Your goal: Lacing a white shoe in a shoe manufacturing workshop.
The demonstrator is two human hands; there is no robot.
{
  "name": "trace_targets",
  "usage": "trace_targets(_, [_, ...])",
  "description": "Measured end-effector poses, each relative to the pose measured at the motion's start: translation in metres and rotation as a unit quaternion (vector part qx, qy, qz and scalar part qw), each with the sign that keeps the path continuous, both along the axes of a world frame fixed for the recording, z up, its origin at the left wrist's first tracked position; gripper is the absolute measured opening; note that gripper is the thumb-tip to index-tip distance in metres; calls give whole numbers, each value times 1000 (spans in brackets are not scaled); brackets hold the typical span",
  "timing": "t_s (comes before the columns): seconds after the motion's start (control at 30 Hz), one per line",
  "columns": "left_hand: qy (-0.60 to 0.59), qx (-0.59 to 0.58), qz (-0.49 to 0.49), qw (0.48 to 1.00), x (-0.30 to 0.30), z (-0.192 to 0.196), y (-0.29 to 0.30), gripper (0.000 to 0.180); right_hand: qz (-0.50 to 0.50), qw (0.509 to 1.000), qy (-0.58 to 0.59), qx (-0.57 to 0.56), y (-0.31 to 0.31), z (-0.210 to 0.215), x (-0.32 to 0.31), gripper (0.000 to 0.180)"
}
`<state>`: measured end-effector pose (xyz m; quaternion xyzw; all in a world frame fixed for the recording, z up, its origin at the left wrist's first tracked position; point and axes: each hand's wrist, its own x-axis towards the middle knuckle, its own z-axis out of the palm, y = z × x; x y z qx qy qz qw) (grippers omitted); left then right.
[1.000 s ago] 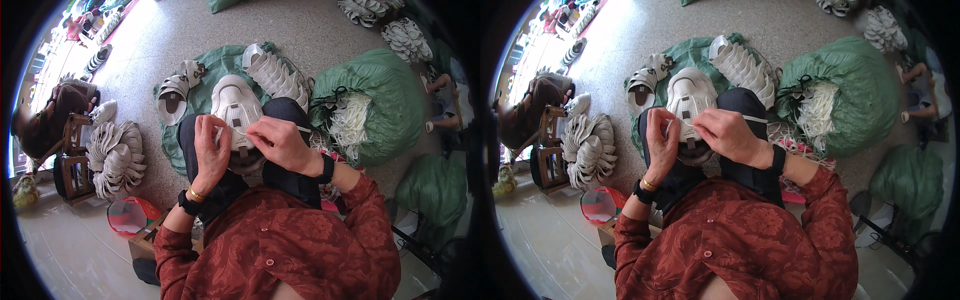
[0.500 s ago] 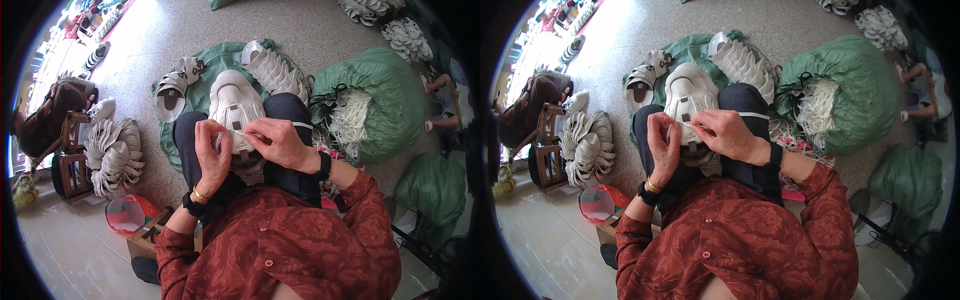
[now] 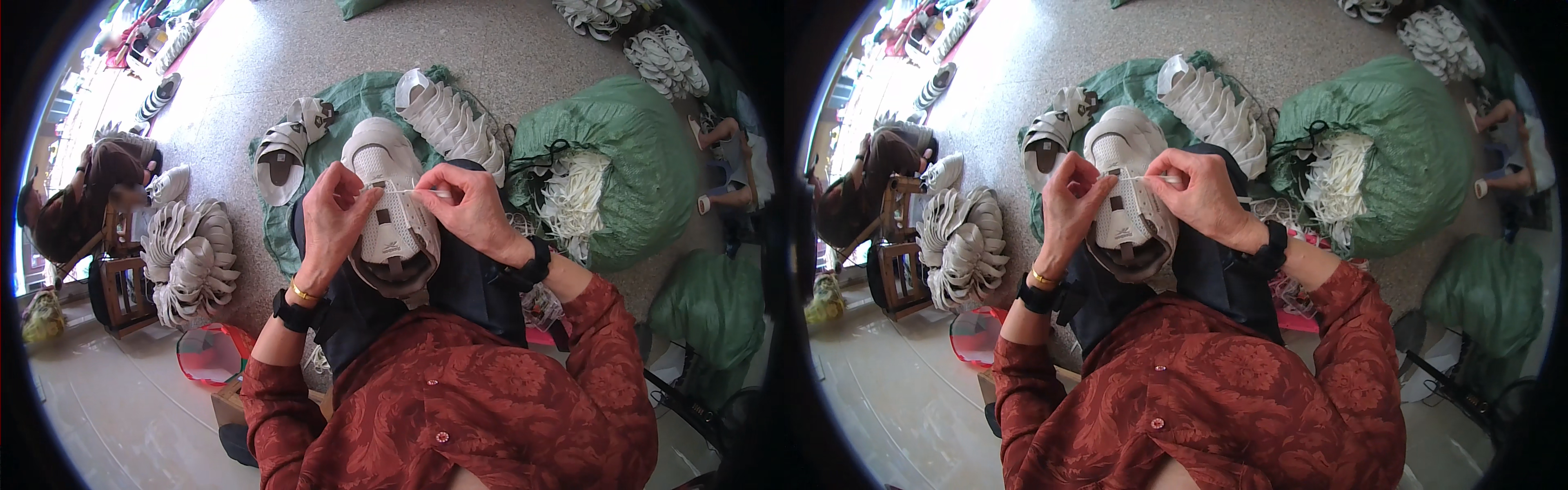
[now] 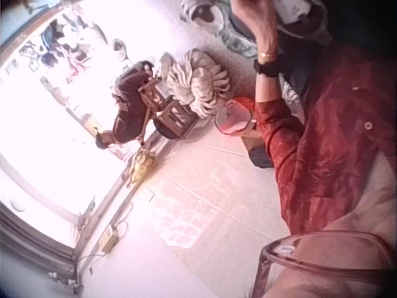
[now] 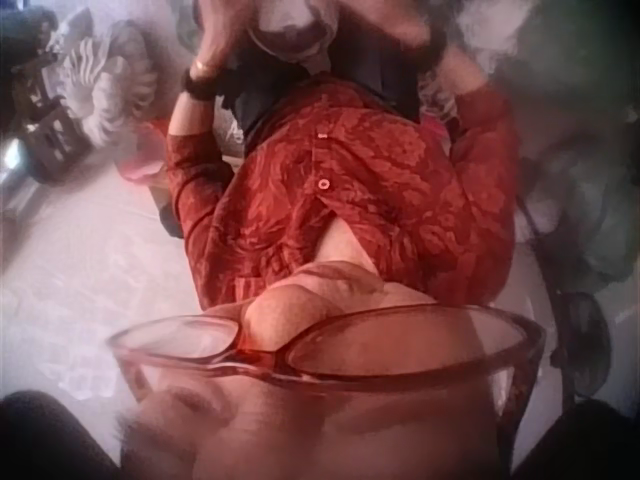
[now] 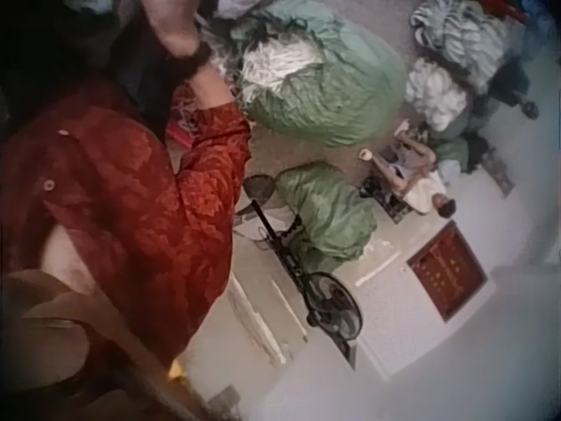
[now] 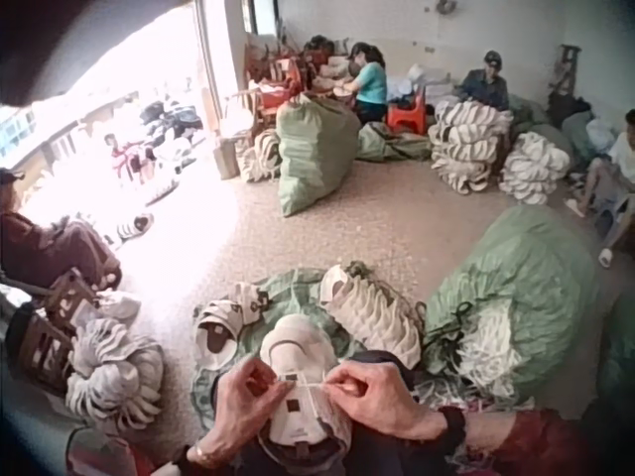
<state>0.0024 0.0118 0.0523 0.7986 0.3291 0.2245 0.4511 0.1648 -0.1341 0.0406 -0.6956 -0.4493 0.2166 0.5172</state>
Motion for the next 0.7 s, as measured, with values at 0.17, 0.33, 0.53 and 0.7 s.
trace_targets(0.17, [34,35,-5,999,7,3,0,27,-3,1000,-15,-5,7,-2,5,14])
trace_targets(0.33, [52,57,-2,997,9,2,0,26,17,1000,-25,-7,15,2,3,14])
trace_targets(0.53, [63,71,4,995,14,7,-3,26,9,1000,-25,3,21,-3,2,14])
trace_targets(0.7, [67,63,18,996,13,3,-3,27,-3,1000,-28,-7,26,-4,2,14])
